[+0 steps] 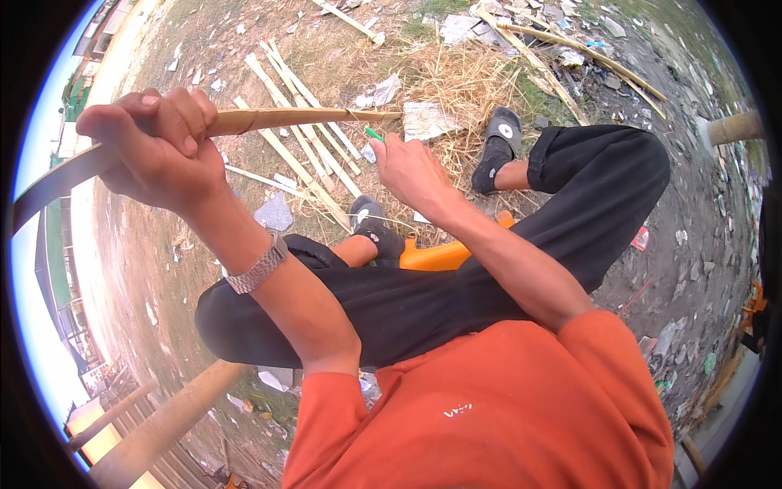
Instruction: The person sits on a small stool outdoors and uses a green utility knife to shave thin strips from a long piece of bamboo. They hold the bamboo with their left hand and carefully scrape along its length with the knife in their right hand, creating fine shavings that fall to the ground.
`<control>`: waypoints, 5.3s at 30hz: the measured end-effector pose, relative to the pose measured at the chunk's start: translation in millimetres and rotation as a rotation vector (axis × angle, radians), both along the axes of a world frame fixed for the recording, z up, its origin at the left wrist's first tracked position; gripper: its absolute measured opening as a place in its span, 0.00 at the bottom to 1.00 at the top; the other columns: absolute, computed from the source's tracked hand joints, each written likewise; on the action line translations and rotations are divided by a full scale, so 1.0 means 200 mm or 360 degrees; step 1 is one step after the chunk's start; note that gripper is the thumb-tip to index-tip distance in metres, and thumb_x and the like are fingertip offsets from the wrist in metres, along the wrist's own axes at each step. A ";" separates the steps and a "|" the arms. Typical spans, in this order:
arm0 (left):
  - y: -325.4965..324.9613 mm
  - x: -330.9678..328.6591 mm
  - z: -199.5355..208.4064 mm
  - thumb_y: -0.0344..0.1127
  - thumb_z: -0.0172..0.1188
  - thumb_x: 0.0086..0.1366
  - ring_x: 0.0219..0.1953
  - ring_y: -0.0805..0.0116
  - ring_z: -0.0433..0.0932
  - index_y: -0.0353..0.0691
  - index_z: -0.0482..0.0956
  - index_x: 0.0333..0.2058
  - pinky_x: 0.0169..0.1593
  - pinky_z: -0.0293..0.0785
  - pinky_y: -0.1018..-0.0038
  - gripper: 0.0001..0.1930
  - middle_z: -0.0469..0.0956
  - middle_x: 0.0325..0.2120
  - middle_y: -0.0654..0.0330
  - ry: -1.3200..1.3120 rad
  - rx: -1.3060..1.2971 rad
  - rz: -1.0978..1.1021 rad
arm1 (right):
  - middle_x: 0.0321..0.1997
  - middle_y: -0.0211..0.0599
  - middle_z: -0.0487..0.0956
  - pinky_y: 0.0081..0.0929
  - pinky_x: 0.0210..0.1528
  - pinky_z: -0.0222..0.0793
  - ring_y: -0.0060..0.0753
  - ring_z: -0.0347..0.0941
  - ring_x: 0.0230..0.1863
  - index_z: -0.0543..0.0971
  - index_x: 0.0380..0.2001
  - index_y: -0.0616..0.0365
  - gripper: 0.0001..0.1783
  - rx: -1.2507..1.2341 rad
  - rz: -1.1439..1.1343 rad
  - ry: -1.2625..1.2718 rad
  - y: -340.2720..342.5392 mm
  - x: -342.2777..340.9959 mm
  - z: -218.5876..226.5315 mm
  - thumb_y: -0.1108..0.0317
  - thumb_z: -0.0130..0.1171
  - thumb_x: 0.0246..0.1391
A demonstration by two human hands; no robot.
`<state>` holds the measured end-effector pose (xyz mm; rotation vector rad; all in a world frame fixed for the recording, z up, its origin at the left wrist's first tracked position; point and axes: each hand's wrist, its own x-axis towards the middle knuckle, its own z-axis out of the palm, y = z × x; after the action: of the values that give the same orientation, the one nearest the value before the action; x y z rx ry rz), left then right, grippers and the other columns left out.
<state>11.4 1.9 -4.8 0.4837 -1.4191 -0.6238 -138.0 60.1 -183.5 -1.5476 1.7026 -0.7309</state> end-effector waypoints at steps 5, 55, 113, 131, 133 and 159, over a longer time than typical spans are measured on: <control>0.02 -0.03 0.00 0.56 0.50 0.64 0.08 0.81 0.49 0.42 0.72 0.22 0.17 0.46 0.78 0.23 0.55 0.06 0.70 -0.0043 0.0026 -0.0071 | 0.24 0.66 0.75 0.55 0.35 0.68 0.68 0.73 0.31 0.73 0.33 0.69 0.24 -0.0110 -0.0010 -0.0228 0.07 0.06 0.12 0.54 0.40 0.63; -0.02 -0.01 0.01 0.51 0.52 0.66 0.09 0.79 0.49 0.43 0.73 0.23 0.19 0.48 0.77 0.19 0.53 0.05 0.70 -0.0150 0.0026 0.0013 | 0.37 0.59 0.77 0.51 0.45 0.70 0.60 0.74 0.43 0.74 0.40 0.62 0.28 0.0246 -0.0147 0.0257 -0.31 -0.07 -0.78 0.46 0.35 0.63; 0.03 -0.04 0.01 0.55 0.56 0.62 0.07 0.80 0.54 0.40 0.66 0.19 0.15 0.52 0.78 0.24 0.55 0.05 0.69 0.0374 0.0060 0.0513 | 0.14 0.56 0.70 0.52 0.24 0.62 0.63 0.68 0.20 0.66 0.34 0.61 0.13 -0.0341 -0.0022 -0.0385 0.10 0.14 0.20 0.61 0.41 0.64; 0.03 -0.05 0.02 0.53 0.55 0.63 0.07 0.80 0.53 0.40 0.65 0.19 0.15 0.51 0.78 0.23 0.54 0.05 0.69 0.0427 0.0086 0.0571 | 0.20 0.63 0.73 0.58 0.31 0.67 0.68 0.72 0.27 0.66 0.35 0.62 0.17 -0.0143 -0.0028 -0.0217 0.00 0.16 0.06 0.57 0.38 0.64; 0.03 -0.09 0.02 0.53 0.55 0.63 0.07 0.80 0.52 0.40 0.65 0.19 0.14 0.50 0.78 0.23 0.54 0.05 0.69 0.0438 0.0078 0.0564 | 0.21 0.64 0.73 0.57 0.33 0.67 0.68 0.72 0.29 0.66 0.35 0.62 0.17 -0.0142 -0.0007 -0.0326 0.02 0.20 0.07 0.57 0.37 0.64; 0.02 -0.14 0.04 0.53 0.57 0.62 0.08 0.80 0.53 0.39 0.66 0.20 0.15 0.50 0.78 0.24 0.54 0.05 0.69 0.0389 0.0060 0.0524 | 0.28 0.65 0.75 0.56 0.38 0.68 0.67 0.73 0.34 0.68 0.40 0.63 0.21 0.0217 -0.0249 -0.0079 -0.14 0.10 -0.42 0.54 0.34 0.65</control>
<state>-17.6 5.7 3.2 0.6330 -1.0687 -0.4269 -118.7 32.4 -267.7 -1.3045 1.8121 -0.7099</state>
